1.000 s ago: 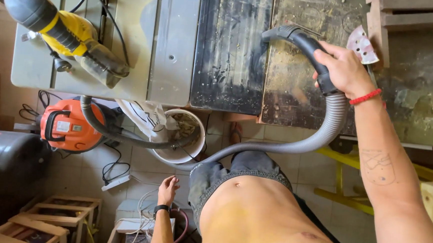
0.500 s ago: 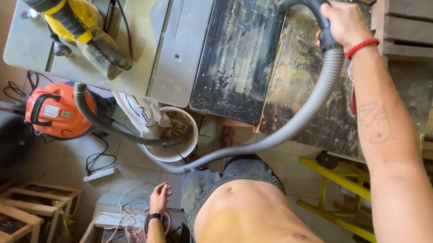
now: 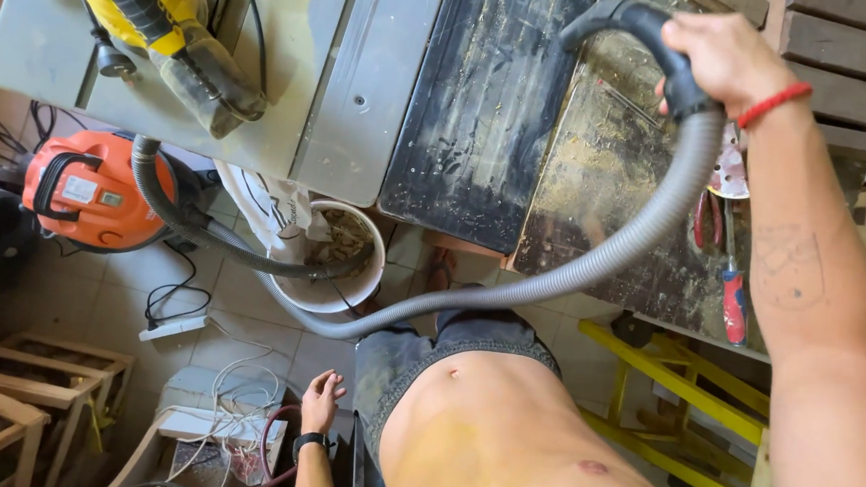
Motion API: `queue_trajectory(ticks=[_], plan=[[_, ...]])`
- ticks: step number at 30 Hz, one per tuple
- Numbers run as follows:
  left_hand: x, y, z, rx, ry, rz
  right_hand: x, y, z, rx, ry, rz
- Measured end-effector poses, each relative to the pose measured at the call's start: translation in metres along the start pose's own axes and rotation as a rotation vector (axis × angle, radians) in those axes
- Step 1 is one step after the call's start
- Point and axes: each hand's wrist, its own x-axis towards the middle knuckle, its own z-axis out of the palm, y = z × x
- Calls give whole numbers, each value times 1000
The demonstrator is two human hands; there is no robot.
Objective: Cleaning sawdust and debris from a workbench and table saw using a vacuum hose and a chisel.
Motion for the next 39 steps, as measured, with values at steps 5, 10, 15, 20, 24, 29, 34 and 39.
queue_trajectory(ticks=[5, 10, 15, 20, 24, 29, 34, 39], plan=[[16, 13, -12, 51, -16, 7, -62, 0, 22, -81, -73, 87], [24, 53, -35, 183, -39, 74, -115, 14, 40, -259, -143, 176], [22, 91, -41, 277, -53, 127, -151, 21, 47, -297, -189, 255], [26, 99, -39, 302, -71, 138, -175, 24, 59, -501, -282, 244], [27, 94, -37, 355, -84, 178, -167, 19, 61, -524, -269, 246], [22, 88, -38, 347, -77, 167, -133, 17, 50, -344, -223, 155], [15, 76, -39, 279, -41, 180, -95, 9, 36, -147, -71, 141], [8, 54, -34, 181, 14, 135, -46, 11, 24, -41, 4, 4]])
